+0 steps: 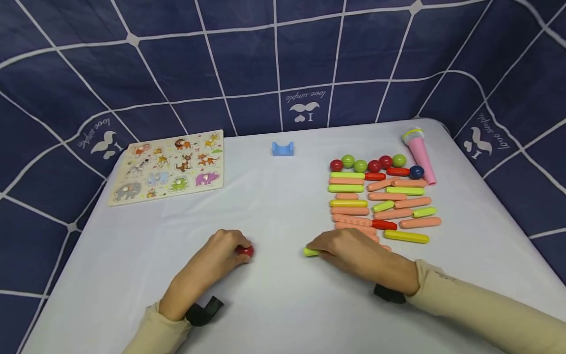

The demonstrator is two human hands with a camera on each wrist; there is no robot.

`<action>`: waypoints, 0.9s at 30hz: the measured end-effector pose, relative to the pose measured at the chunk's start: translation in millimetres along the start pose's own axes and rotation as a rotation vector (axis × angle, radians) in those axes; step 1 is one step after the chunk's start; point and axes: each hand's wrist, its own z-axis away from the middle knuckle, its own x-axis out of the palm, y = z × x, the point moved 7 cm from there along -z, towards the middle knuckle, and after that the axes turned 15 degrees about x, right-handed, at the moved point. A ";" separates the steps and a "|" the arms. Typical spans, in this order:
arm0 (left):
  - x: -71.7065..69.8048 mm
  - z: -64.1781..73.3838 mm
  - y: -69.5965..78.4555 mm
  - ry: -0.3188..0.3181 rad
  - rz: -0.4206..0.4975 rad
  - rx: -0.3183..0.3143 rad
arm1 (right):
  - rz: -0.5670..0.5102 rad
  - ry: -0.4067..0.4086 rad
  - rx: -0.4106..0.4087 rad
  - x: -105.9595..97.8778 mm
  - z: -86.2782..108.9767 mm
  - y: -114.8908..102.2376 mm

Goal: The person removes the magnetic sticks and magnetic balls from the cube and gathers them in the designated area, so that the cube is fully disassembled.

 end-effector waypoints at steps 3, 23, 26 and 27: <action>-1.0 0.4 0.0 0.000 0.004 -0.003 | 0.004 0.065 0.029 -18.4 22.6 22.4; 0.4 0.0 -0.8 -0.007 0.025 0.003 | 0.170 0.208 0.255 -52.6 89.3 116.6; 1.4 -0.5 0.8 -0.015 0.012 0.006 | 0.199 0.264 0.209 -49.1 91.2 115.8; 1.8 -0.6 1.8 -0.019 0.004 0.012 | 0.212 0.281 0.195 -47.9 92.1 115.3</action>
